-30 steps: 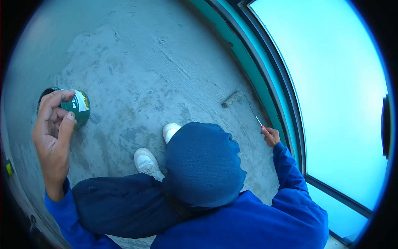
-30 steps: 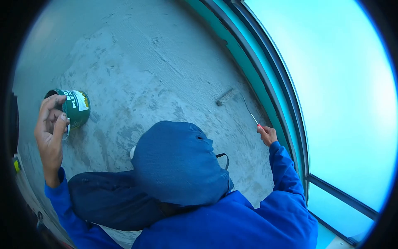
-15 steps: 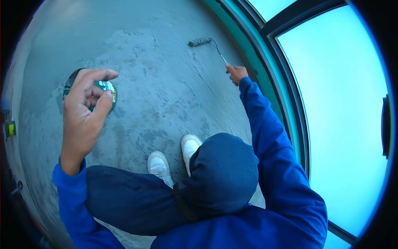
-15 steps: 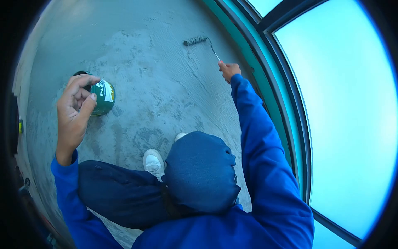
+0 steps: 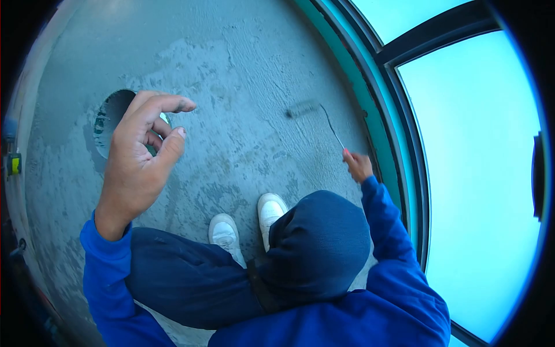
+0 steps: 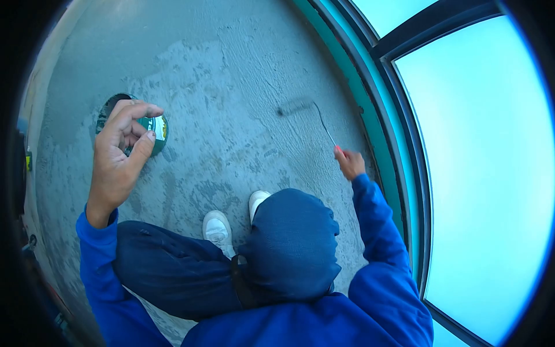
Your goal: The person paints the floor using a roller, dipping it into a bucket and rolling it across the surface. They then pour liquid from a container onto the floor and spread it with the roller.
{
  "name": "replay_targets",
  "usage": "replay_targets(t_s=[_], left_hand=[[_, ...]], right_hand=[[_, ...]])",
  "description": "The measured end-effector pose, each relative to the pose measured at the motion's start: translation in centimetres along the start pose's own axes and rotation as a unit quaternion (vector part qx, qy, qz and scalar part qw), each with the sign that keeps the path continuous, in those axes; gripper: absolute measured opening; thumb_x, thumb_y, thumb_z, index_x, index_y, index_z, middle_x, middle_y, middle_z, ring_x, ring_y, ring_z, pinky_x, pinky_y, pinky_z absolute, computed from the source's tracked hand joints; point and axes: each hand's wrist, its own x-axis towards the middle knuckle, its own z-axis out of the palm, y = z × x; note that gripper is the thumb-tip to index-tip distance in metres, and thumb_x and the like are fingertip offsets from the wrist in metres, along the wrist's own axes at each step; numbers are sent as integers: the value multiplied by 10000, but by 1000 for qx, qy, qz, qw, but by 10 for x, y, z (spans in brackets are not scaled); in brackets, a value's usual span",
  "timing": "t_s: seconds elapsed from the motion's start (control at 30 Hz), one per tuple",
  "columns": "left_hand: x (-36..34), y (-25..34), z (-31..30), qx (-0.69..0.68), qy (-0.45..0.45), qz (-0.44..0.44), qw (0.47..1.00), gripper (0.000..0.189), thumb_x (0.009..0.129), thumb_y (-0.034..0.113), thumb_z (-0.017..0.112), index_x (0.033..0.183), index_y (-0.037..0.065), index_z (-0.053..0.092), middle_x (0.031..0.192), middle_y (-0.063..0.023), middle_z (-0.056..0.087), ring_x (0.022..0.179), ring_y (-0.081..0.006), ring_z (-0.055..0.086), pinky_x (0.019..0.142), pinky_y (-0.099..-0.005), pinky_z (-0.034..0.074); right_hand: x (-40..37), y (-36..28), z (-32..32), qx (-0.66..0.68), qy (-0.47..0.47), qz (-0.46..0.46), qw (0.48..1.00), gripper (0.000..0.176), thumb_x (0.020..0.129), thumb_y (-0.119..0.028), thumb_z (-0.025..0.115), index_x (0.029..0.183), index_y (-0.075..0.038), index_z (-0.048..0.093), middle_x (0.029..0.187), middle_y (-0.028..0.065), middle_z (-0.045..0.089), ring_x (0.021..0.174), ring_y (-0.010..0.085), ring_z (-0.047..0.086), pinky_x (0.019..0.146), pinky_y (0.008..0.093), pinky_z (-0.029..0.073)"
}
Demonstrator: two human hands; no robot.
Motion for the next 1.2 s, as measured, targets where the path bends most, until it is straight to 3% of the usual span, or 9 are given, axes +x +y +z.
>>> replay_targets(t_s=[0.07, 0.23, 0.33, 0.53, 0.63, 0.7, 0.8, 1.03, 1.2], left_hand=[[3, 0, 4, -12, -6, 8, 1000, 278, 835, -33, 522, 1110, -27, 563, 1089, -91, 525, 732, -55, 519, 661, -202, 439], [7, -1, 11, -37, 17, 37, 998, 268, 799, -1, 565, 1062, 28, 602, 1050, -57, 579, 654, -64, 486, 569, -210, 402], [7, 4, 7, -42, -9, 8, 999, 263, 818, -30, 533, 1073, -11, 593, 1044, -72, 542, 727, -62, 507, 654, -205, 422], [2, 8, -2, -12, -36, 8, 999, 132, 851, 18, 571, 951, -6, 654, 866, -62, 569, 702, -103, 508, 613, -231, 415], [3, 8, -1, -15, -16, 20, 1000, 133, 867, 52, 588, 954, -15, 663, 816, -70, 570, 682, -116, 513, 587, -244, 416], [6, 7, -2, -7, -19, 15, 1000, 145, 868, 54, 590, 969, -20, 662, 813, -78, 572, 673, -122, 514, 578, -249, 418], [14, 2, 1, -19, -18, 9, 1000, 151, 866, 48, 590, 979, -24, 660, 818, -85, 577, 670, -130, 519, 571, -255, 420], [60, -25, 14, -17, 1, 17, 1000, 165, 849, 17, 597, 999, -26, 648, 840, -95, 583, 661, -145, 532, 574, -268, 434], [90, -37, 26, -15, 0, 16, 1000, 180, 833, 6, 605, 1007, -20, 641, 852, -96, 573, 651, -146, 536, 581, -274, 442]], right_hand=[[-53, 15, -12, -17, -1, 68, 998, 517, 864, -523, 539, 805, -35, 698, 520, 61, 547, 493, 155, 569, 491, 323, 437], [-121, 50, -18, 75, 19, 111, 991, 453, 859, -457, 610, 846, -12, 696, 531, 1, 503, 480, 80, 492, 444, 271, 379], [-107, 31, 0, 93, 23, 91, 991, 438, 858, -445, 621, 853, -13, 691, 540, -6, 501, 475, 76, 479, 443, 273, 374], [32, -58, 42, 10, 42, 22, 999, 531, 857, -553, 520, 806, -59, 710, 560, 60, 601, 538, 179, 605, 527, 343, 462], [114, -124, 52, 29, 19, 42, 999, 548, 832, -573, 528, 796, -58, 710, 578, 80, 617, 580, 198, 635, 592, 362, 499], [173, -161, 60, 11, 47, 8, 999, 519, 830, -553, 545, 797, -63, 713, 579, 69, 617, 546, 183, 623, 570, 345, 499], [240, -222, 60, 95, 22, -1, 995, 441, 848, -455, 590, 746, -34, 676, 546, 46, 568, 452, 151, 542, 449, 321, 440], [317, -331, 60, 252, -33, 47, 966, 361, 884, -333, 590, 679, -36, 588, 511, 21, 492, 397, 96, 425, 372, 257, 327], [341, -319, 72, 185, 1, 35, 982, 393, 867, -364, 601, 691, -14, 624, 528, 41, 530, 403, 120, 469, 376, 282, 367]])
